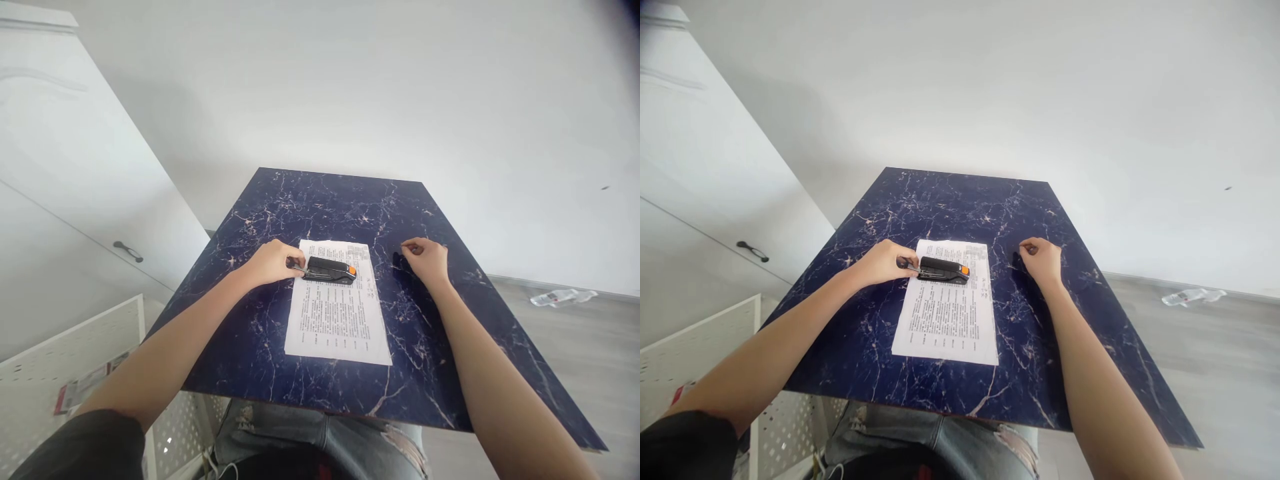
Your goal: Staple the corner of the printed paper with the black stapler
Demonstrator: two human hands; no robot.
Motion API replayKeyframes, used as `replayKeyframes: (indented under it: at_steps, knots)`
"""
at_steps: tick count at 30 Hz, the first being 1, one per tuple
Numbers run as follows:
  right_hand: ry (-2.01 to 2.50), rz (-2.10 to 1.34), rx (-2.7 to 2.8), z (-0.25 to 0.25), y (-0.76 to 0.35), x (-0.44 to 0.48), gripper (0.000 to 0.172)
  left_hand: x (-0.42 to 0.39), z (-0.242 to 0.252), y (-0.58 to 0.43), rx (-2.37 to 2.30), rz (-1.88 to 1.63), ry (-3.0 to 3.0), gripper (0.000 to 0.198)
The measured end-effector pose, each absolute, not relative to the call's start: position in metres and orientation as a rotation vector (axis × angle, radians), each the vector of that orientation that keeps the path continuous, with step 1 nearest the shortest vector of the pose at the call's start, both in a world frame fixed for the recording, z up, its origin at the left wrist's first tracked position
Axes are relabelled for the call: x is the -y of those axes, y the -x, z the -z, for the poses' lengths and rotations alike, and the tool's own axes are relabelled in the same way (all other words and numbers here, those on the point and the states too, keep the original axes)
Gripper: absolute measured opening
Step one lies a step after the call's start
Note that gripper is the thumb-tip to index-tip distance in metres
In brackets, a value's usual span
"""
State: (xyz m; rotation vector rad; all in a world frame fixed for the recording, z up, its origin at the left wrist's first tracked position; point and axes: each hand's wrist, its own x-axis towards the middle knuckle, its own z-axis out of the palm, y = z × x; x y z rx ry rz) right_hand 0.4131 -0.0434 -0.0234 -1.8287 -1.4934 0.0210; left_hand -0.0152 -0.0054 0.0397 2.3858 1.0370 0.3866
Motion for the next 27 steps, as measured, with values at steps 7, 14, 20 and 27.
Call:
replayKeyframes:
  at_steps: [7,14,20,27]
  knots:
    - [1.828,-0.021,1.496,0.023,-0.413,0.044,0.028,0.003,-0.037,0.018,-1.034,-0.378,-2.355,0.015]
    - [1.831,-0.031,1.497,0.022,-0.411,0.045,0.028,0.002,-0.037,0.019,-0.992,-0.390,-2.344,0.011]
    - [1.840,-0.028,1.495,0.019,-0.410,0.047,0.027,-0.008,-0.043,0.032,-0.804,-0.332,-2.276,0.025]
    - [1.640,-0.185,1.597,-0.001,-0.373,0.056,0.031,-0.028,-0.037,0.052,-0.726,-0.235,-2.136,0.040]
